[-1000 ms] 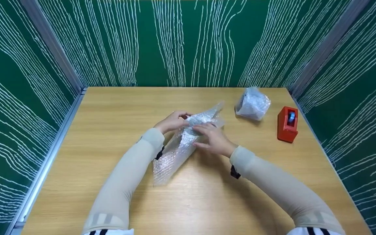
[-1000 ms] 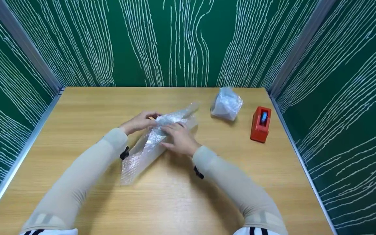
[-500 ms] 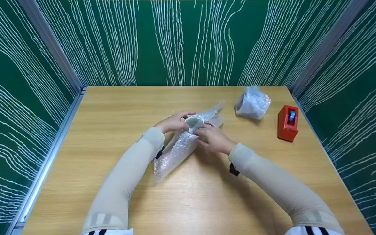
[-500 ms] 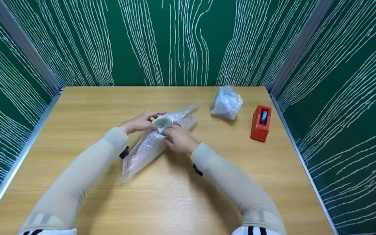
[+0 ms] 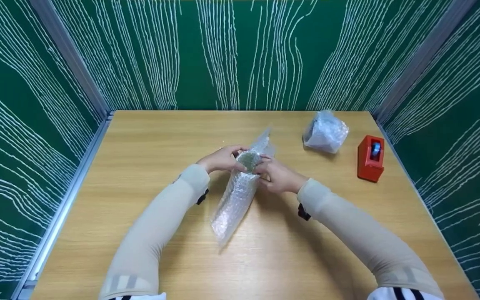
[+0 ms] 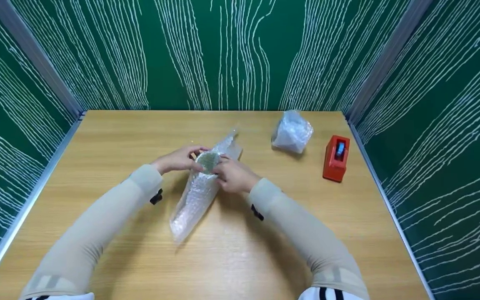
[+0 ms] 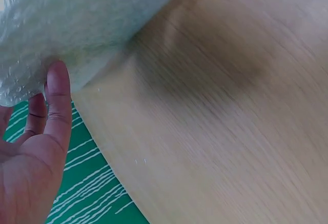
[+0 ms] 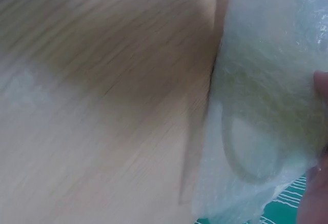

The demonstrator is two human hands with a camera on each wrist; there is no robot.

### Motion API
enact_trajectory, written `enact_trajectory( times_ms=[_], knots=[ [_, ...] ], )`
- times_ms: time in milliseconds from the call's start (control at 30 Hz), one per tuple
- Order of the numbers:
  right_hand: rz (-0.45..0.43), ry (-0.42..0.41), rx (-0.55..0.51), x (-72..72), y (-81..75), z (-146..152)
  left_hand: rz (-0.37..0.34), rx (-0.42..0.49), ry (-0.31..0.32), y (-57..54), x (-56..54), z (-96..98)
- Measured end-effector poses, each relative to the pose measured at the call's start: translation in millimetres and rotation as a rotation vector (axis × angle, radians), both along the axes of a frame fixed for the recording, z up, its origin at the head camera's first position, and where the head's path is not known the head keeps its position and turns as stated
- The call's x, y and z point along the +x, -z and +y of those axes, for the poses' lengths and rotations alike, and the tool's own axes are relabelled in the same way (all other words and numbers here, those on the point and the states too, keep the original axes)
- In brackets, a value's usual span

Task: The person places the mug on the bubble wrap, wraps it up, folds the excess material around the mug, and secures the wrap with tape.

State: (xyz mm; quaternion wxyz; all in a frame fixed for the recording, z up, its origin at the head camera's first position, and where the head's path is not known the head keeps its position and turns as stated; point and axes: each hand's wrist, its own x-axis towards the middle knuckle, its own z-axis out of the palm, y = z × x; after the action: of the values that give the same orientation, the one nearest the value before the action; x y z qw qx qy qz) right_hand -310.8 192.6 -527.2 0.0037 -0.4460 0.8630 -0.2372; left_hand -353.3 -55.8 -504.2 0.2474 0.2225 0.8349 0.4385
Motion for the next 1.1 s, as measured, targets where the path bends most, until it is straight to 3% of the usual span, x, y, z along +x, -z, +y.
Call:
enact_trajectory(
  times_ms=[167,433,600,767,933,1100],
  knots=[
    [0.058,0.017,-0.025,1.7,3.0,5.5,0.039,-0.005,-0.012,1.8,5.1,-1.9],
    [0.089,0.247,-0.109,9.3,5.1,19.7,0.137,-0.015,-0.049,6.8,4.3,2.5],
    [-0.031,0.308,-0.161,13.7,5.9,23.4,0.182,-0.009,-0.064,9.7,4.1,5.4],
    [-0.148,0.317,-0.192,14.5,4.7,25.7,0.135,0.058,-0.050,14.5,7.8,7.4],
    [-0.175,0.335,-0.243,14.0,5.6,24.6,0.136,0.054,-0.053,19.2,9.6,10.8],
    [-0.229,0.447,-0.368,9.2,6.2,13.2,0.171,0.011,-0.052,21.7,8.4,13.5]
  ],
)
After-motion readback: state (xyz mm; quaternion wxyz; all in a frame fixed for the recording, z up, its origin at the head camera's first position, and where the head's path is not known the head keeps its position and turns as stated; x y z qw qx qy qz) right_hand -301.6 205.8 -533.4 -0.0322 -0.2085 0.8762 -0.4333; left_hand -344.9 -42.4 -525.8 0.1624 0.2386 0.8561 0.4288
